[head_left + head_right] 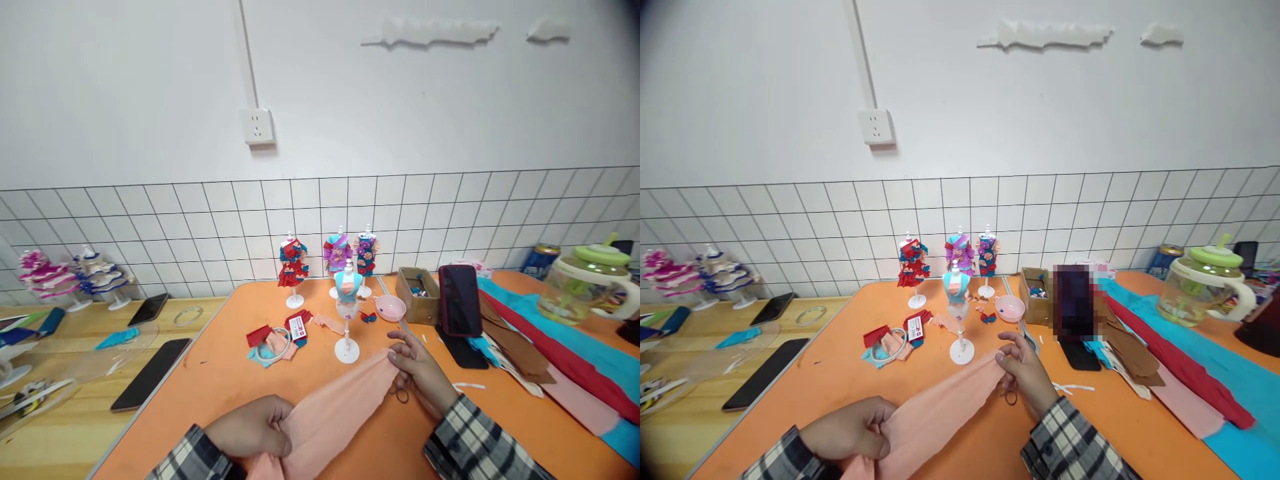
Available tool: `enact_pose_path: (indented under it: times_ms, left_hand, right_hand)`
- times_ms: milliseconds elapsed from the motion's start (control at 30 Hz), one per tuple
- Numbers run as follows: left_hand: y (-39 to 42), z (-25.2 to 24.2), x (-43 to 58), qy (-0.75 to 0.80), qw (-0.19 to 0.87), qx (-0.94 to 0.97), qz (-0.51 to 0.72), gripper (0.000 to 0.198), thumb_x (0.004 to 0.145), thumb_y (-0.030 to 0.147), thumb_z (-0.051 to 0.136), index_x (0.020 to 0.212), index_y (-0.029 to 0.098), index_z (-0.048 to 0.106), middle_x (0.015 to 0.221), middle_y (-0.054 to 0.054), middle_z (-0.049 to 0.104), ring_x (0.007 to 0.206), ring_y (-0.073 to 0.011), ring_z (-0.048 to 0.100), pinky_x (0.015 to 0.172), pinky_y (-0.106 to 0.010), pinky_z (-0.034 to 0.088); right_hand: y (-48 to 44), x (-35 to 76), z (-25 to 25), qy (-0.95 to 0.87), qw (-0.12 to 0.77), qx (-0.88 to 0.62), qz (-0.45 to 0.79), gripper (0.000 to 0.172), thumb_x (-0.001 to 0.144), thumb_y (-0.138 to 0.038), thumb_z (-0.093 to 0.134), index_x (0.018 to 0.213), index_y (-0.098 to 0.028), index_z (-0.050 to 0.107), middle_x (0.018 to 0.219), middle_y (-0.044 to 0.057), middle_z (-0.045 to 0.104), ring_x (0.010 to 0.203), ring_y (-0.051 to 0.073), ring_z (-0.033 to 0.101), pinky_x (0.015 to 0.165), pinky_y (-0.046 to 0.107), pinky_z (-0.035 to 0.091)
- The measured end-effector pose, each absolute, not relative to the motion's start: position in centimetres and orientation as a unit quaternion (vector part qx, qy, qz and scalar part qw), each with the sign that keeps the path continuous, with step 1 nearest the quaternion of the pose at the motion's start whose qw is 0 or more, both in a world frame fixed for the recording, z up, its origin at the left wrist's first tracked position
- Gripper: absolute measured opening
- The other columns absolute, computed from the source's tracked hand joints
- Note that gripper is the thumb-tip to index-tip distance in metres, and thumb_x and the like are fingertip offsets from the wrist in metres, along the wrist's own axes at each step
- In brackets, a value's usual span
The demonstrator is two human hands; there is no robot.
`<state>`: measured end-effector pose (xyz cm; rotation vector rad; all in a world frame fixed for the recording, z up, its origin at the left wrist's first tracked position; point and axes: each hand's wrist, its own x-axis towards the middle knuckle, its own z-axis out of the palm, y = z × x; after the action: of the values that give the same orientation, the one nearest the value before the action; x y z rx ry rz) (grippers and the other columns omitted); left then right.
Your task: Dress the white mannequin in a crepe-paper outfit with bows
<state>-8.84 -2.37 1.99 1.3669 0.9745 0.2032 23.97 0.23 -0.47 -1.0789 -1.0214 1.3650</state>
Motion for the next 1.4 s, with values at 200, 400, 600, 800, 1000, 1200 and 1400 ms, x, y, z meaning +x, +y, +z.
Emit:
enact_pose_path:
  times_ms: [200,400,600,800,1000,1200,1400]
  left_hand:
    - [-2.6,4.6,-8.6,0.266,0.784,0.549,0.117,0.060,0.047,0.022,0.087,0.105,0.020,0.069,0.102,-0.004,0.071,0.104,-0.0283,0.062,0.088,-0.033,0.046]
    - [-2.9,3.4,-8.0,0.298,0.768,0.544,0.159,0.033,0.076,0.038,0.076,0.095,0.011,0.074,0.090,-0.009,0.074,0.085,-0.0230,0.068,0.077,-0.028,0.048]
    - [-2.6,3.2,-8.8,0.296,0.807,0.411,0.304,0.028,0.087,0.024,0.064,0.112,0.016,0.071,0.108,-0.012,0.073,0.101,-0.0246,0.067,0.093,-0.034,0.046]
    - [-3.3,2.7,-8.3,0.260,0.852,0.396,0.223,0.031,0.077,0.032,0.076,0.098,0.010,0.075,0.100,-0.014,0.075,0.091,-0.0259,0.070,0.085,-0.033,0.050]
    - [-4.3,2.0,-7.7,0.248,0.847,0.398,0.250,0.020,0.073,0.028,0.080,0.082,0.011,0.076,0.085,-0.011,0.076,0.080,-0.0215,0.071,0.075,-0.026,0.051]
    - [-3.3,3.2,-8.7,0.186,0.829,0.378,0.368,0.055,0.070,0.023,0.081,0.122,0.015,0.064,0.113,-0.013,0.071,0.103,-0.0273,0.067,0.088,-0.034,0.051]
    - [-4.0,3.7,-7.5,0.255,0.767,0.410,0.422,0.069,0.075,0.013,0.075,0.137,0.024,0.046,0.120,-0.014,0.066,0.104,-0.0313,0.066,0.090,-0.044,0.051]
  right_hand:
    - [1.4,24.7,-1.6,-0.513,0.495,-0.529,0.460,0.051,0.072,-0.052,0.061,0.108,-0.021,0.044,0.081,-0.005,0.051,0.035,0.002,0.040,0.032,0.019,0.037]
    - [1.5,24.0,-1.4,-0.552,0.449,-0.583,0.392,0.045,0.077,-0.052,0.050,0.110,-0.021,0.047,0.086,0.001,0.060,0.040,0.010,0.051,0.034,0.024,0.039]
    - [-0.7,24.9,0.8,-0.607,0.342,-0.677,0.236,0.015,0.087,-0.033,0.051,0.087,-0.019,0.054,0.079,0.008,0.062,0.078,0.024,0.064,0.060,0.029,0.039]
    - [-4.4,22.2,0.1,-0.701,0.006,-0.704,0.110,0.026,0.089,-0.009,0.043,0.112,-0.018,0.054,0.099,0.012,0.065,0.083,0.023,0.067,0.058,0.027,0.034]
    - [-4.3,23.7,-0.6,-0.735,0.023,-0.670,0.103,0.032,0.090,-0.002,0.035,0.101,-0.019,0.059,0.102,0.009,0.058,0.082,0.018,0.064,0.062,0.027,0.036]
    - [-4.6,24.2,-1.3,-0.735,0.050,-0.675,0.041,0.026,0.086,-0.002,0.044,0.098,-0.016,0.063,0.097,0.011,0.060,0.089,0.019,0.061,0.070,0.025,0.039]
    - [-5.3,23.7,-1.0,-0.728,-0.031,-0.682,0.065,0.032,0.091,-0.004,0.038,0.103,-0.016,0.066,0.098,0.013,0.064,0.086,0.022,0.066,0.064,0.027,0.041]
